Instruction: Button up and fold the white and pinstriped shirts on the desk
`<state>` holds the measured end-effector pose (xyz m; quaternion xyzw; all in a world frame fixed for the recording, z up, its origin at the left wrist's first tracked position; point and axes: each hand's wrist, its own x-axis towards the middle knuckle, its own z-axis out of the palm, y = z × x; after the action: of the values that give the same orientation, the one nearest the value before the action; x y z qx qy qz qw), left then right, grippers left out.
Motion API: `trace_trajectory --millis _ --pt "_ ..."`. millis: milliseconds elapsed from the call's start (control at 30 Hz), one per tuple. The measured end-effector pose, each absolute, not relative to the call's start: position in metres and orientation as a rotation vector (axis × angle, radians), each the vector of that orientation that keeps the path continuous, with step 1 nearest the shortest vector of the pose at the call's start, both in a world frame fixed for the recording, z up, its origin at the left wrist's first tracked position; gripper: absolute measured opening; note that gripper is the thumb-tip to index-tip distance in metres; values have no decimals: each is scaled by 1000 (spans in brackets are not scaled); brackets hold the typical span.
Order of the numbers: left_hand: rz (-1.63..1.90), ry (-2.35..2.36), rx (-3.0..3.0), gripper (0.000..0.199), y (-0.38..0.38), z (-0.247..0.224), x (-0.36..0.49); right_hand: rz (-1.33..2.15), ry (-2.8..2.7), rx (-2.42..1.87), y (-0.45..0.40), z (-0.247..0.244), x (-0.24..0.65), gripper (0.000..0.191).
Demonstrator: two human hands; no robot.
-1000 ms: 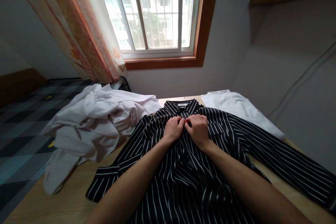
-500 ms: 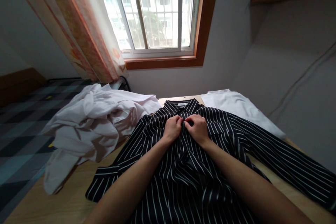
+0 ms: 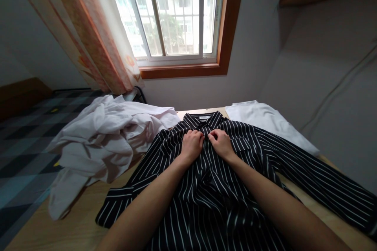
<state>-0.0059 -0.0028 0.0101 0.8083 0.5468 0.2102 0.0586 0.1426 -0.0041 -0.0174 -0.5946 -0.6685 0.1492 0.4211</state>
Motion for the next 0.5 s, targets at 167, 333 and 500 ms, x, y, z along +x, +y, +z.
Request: trace_trajectory --millis 167,333,500 --pt "717 1705 2393 12 -4 15 -9 251 -1530 -1467 1 -9 159 13" --pt "794 2014 2310 24 16 44 -43 -41 -1548 -1746 19 15 231 28" --pt "393 2226 2074 32 45 57 -92 146 -1651 -2118 23 13 301 39"
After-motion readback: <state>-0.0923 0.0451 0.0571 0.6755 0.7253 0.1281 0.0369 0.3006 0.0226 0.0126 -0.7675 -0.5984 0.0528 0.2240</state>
